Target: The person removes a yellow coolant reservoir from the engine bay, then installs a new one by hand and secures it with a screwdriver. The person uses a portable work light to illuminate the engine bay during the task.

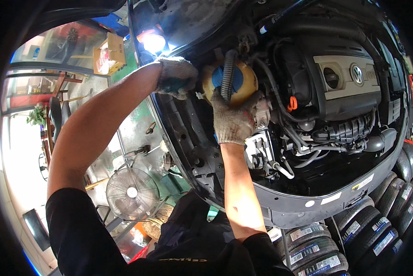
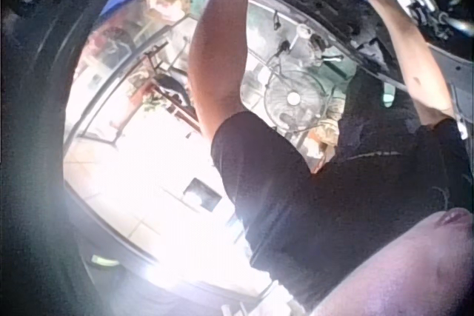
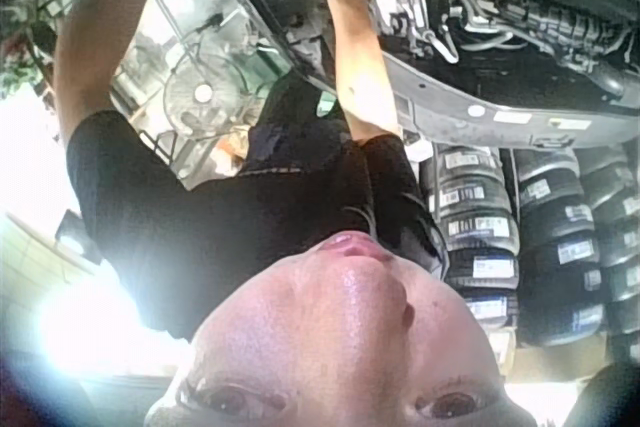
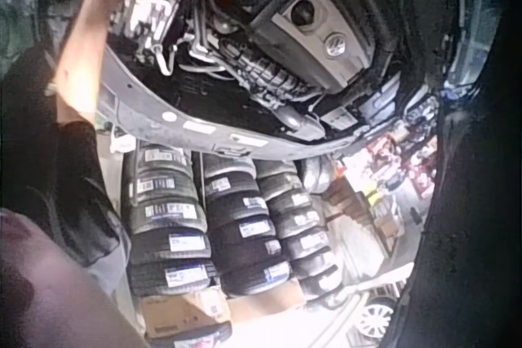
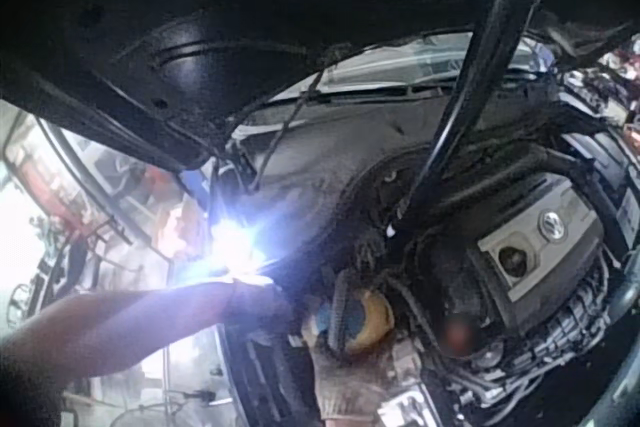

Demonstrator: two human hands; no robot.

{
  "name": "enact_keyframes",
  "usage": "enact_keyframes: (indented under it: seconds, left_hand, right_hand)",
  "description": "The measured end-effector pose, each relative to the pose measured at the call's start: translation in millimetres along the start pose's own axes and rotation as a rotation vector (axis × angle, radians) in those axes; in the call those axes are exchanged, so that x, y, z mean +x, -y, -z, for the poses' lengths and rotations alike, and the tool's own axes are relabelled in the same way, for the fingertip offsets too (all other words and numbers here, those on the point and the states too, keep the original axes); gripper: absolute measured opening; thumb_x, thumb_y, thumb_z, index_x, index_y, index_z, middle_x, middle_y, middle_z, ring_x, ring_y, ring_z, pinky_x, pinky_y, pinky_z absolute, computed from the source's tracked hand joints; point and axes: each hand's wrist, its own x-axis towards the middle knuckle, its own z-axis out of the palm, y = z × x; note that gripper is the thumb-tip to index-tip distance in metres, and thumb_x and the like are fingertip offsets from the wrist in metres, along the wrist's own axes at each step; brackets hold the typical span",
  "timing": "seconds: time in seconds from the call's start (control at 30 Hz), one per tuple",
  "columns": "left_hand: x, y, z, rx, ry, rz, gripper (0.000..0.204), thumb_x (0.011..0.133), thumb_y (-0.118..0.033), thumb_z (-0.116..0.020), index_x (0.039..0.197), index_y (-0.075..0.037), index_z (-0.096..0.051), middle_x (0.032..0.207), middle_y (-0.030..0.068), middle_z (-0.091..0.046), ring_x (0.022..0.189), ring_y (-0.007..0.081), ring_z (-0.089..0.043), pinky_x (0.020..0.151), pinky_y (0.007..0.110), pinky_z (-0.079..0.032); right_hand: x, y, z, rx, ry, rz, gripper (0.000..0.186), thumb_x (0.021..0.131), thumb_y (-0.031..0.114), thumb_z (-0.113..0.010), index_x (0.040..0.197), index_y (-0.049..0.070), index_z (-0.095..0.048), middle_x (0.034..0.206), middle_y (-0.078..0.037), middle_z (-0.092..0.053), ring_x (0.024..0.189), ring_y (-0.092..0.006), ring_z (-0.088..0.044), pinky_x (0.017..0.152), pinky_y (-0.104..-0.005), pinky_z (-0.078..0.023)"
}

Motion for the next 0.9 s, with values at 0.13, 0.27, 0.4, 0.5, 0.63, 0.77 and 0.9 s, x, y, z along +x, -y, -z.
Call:
enact_keyframes:
  seconds: [0.13, 0.27, 0.4, 0.5, 0.63, 0.77, 0.9]
  left_hand:
    - [1, -2, 0, -0.313, 0.119, 0.019, 0.017, 0.098, -0.012, -0.058, 0.086, -0.008, -0.069, 0.074, 0.0095, -0.062, 0.057, 0.0186, -0.060, 0.050, 0.033, -0.053]
    - [12, -2, -4, 0.035, 0.106, -0.116, 0.019, 0.101, -0.014, -0.057, 0.087, -0.010, -0.068, 0.078, 0.0062, -0.064, 0.063, 0.0182, -0.063, 0.056, 0.034, -0.054]
    - [9, -8, -18, -0.344, 0.076, -0.015, 0.014, 0.102, -0.011, -0.054, 0.102, -0.009, -0.068, 0.079, 0.0042, -0.068, 0.056, 0.0131, -0.059, 0.048, 0.025, -0.049]
    - [-8, -17, -29, -0.427, 0.016, 0.062, 0.013, 0.102, -0.013, -0.057, 0.098, -0.007, -0.068, 0.077, 0.0070, -0.072, 0.055, 0.0178, -0.064, 0.045, 0.029, -0.053]
    - [-26, -26, -38, -0.513, -0.095, 0.075, 0.014, 0.100, -0.019, -0.065, 0.104, -0.006, -0.068, 0.092, 0.0126, -0.076, 0.080, 0.0257, -0.074, 0.067, 0.043, -0.066]
    - [-24, -23, -41, -0.595, -0.147, 0.026, 0.019, 0.102, -0.023, -0.063, 0.110, -0.007, -0.069, 0.105, 0.0127, -0.075, 0.096, 0.0276, -0.073, 0.081, 0.049, -0.063]
    - [-15, -14, -40, -0.582, 0.029, -0.055, 0.026, 0.105, -0.028, -0.059, 0.117, -0.006, -0.068, 0.115, 0.0130, -0.074, 0.106, 0.0289, -0.071, 0.093, 0.052, -0.059]
  right_hand:
    - [0, 0, -7, -0.021, -0.100, 0.058, 0.142, 0.073, 0.072, -0.085, 0.163, -0.011, -0.013, 0.136, -0.038, -0.059, 0.117, -0.0484, -0.069, 0.096, -0.0533, -0.059]
    - [4, -6, -15, 0.002, -0.054, 0.027, 0.148, 0.072, 0.074, -0.085, 0.160, -0.015, -0.007, 0.130, -0.037, -0.060, 0.114, -0.0493, -0.069, 0.095, -0.0530, -0.061]
    - [7, -10, -23, 0.083, -0.096, 0.115, 0.149, 0.069, 0.077, -0.085, 0.158, -0.015, -0.010, 0.139, -0.039, -0.052, 0.125, -0.0507, -0.063, 0.102, -0.0518, -0.058]
    - [4, -7, -19, -0.137, -0.180, 0.210, 0.148, 0.066, 0.078, -0.086, 0.158, -0.013, -0.014, 0.147, -0.039, -0.044, 0.131, -0.0496, -0.057, 0.106, -0.0527, -0.054]
    - [-3, 12, 15, -0.187, -0.283, 0.474, 0.138, 0.063, 0.063, -0.094, 0.159, -0.007, -0.024, 0.141, -0.031, -0.051, 0.124, -0.0478, -0.059, 0.110, -0.0544, -0.048]
    - [15, 44, 61, -0.024, -0.036, 1.384, 0.056, 0.086, 0.021, -0.083, 0.138, 0.012, -0.064, 0.129, -0.016, -0.069, 0.112, -0.0383, -0.072, 0.095, -0.0465, -0.060]
    - [35, 75, 64, -0.783, 0.187, 1.486, 0.036, 0.100, 0.026, -0.067, 0.134, 0.012, -0.068, 0.131, -0.014, -0.070, 0.116, -0.0360, -0.070, 0.098, -0.0457, -0.059]
